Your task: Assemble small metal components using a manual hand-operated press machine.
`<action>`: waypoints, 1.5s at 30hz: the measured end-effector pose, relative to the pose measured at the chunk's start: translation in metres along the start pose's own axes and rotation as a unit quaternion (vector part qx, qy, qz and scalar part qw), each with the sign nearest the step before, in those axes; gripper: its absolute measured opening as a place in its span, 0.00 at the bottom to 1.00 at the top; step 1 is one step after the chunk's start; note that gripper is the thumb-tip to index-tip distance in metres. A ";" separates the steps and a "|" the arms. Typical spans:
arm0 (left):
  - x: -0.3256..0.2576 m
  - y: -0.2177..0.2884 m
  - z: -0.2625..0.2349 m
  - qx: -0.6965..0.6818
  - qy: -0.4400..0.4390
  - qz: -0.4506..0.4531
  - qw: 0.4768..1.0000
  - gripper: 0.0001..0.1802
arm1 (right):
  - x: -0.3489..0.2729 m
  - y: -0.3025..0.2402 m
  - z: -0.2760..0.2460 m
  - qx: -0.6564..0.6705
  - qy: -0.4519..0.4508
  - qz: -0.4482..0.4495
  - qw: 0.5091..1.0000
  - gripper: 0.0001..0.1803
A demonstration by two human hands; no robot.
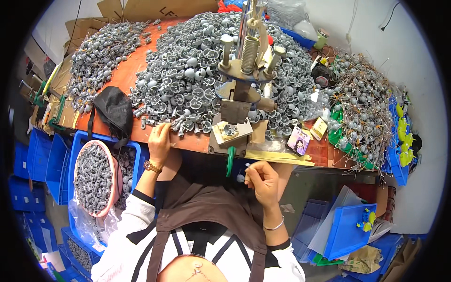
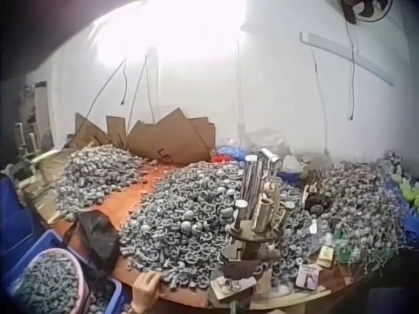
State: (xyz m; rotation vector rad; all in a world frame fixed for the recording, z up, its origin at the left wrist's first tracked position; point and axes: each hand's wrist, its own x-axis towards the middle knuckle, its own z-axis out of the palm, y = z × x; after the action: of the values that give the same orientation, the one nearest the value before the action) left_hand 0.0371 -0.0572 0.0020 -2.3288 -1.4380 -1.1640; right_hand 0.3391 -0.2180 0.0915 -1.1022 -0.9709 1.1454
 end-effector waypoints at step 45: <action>0.015 0.125 -0.013 -0.611 -0.040 -0.258 0.747 0.19 | 0.046 0.013 0.061 -0.341 0.067 -0.271 0.898 0.11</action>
State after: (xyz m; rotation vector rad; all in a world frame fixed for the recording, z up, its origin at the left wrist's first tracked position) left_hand 0.1358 -0.1185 0.0515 -2.6543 -1.6464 -2.9102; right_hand 0.2853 -0.1626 0.0924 -1.3077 -1.5065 0.2552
